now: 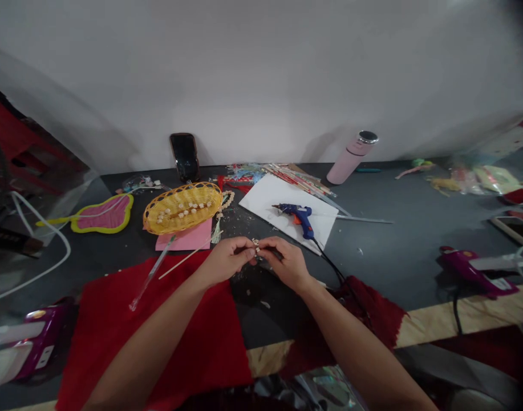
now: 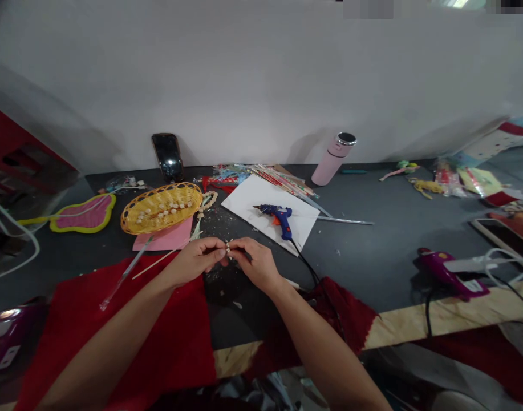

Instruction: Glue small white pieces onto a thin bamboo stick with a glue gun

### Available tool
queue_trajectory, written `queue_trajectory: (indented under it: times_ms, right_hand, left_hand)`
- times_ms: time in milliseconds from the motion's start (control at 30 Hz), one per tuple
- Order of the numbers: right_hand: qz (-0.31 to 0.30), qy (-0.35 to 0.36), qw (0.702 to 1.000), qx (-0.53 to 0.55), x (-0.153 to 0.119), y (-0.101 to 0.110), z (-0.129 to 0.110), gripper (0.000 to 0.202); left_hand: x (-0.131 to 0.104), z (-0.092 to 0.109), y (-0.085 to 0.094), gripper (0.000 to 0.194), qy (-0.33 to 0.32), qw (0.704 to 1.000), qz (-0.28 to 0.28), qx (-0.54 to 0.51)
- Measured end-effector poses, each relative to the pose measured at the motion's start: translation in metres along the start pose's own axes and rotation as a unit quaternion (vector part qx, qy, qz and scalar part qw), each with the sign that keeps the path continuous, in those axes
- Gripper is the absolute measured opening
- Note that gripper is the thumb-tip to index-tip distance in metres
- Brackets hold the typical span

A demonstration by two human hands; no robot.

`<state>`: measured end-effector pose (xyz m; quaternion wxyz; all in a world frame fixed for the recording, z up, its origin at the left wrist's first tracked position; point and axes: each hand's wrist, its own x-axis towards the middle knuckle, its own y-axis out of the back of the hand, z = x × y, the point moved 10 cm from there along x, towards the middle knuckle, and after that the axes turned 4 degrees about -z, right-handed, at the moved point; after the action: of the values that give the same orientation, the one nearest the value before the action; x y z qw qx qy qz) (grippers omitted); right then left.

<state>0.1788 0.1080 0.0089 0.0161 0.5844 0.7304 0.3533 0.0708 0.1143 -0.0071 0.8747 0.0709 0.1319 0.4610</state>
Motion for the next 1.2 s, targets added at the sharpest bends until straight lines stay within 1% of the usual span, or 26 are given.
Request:
queue_trajectory:
  times_ms: [167,267,433,667,933,1200]
  right_hand:
    - [0.002,0.015,1.0,-0.011,-0.001,0.002,-0.004,0.011]
    - [-0.002,0.021,1.0,-0.017,-0.001,0.001,-0.007,0.011]
    - [0.011,0.041,0.999,-0.01,-0.001,0.004,-0.015,0.01]
    - [0.007,0.051,0.999,-0.009,0.0,0.005,-0.02,0.012]
    - [-0.004,0.046,0.999,-0.013,0.0,0.002,-0.015,0.015]
    - [-0.006,0.057,0.998,-0.017,-0.001,0.001,-0.013,0.013]
  left_hand:
    - [-0.003,0.009,0.0,0.031,-0.005,1.0,-0.007,0.019]
    - [-0.006,0.014,0.001,0.031,-0.004,0.999,-0.005,0.039]
    - [-0.009,0.02,0.003,0.03,-0.009,0.998,0.001,0.062]
    - [-0.009,0.022,0.005,0.023,-0.026,0.995,0.014,0.091]
    - [-0.008,0.02,0.006,0.022,-0.033,0.993,0.029,0.105]
    - [-0.009,0.022,0.005,0.023,-0.034,0.996,0.009,0.085]
